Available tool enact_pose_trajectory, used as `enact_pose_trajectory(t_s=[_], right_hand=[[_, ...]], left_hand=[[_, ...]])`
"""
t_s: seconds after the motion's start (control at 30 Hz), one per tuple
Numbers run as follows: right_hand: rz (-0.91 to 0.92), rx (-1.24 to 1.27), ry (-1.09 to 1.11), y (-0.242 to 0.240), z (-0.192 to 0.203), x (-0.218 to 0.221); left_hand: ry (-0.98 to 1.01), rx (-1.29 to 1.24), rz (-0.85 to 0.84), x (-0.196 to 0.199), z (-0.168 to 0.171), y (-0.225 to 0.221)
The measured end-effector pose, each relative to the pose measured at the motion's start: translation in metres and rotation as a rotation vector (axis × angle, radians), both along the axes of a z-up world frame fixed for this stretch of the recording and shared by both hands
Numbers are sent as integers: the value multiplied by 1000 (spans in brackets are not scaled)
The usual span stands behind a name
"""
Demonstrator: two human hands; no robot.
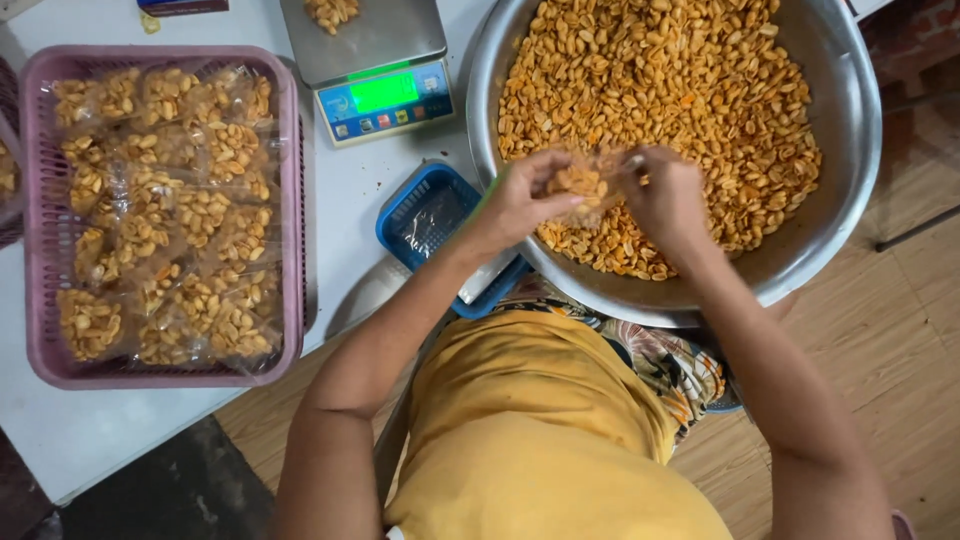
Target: Manually filling small plastic bags with snacks from a large bowl using a spoon and placing them into a basket.
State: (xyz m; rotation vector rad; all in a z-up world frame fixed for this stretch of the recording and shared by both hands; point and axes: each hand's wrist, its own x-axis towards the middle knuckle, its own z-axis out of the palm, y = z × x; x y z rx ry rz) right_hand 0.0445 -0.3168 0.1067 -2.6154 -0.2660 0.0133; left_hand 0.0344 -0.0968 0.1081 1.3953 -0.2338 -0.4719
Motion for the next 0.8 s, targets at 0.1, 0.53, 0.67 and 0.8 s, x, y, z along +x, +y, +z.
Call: enact_pose_trajectory(t_s=[0.1,0.53,0.67,0.8], right_hand=[[-105,116,340,3,-19,0],[4,494,-212,-19,111,-19],[-57,506,-190,-24,113,-20],[-334,702,-23,-31,107,-13]], left_hand=[[-39,-121,-15,2,-3,17],[-221,260,-65,-8,18,12],[-284,285,-118,-2,4,-4],[-350,172,-70,3,-9,-13]])
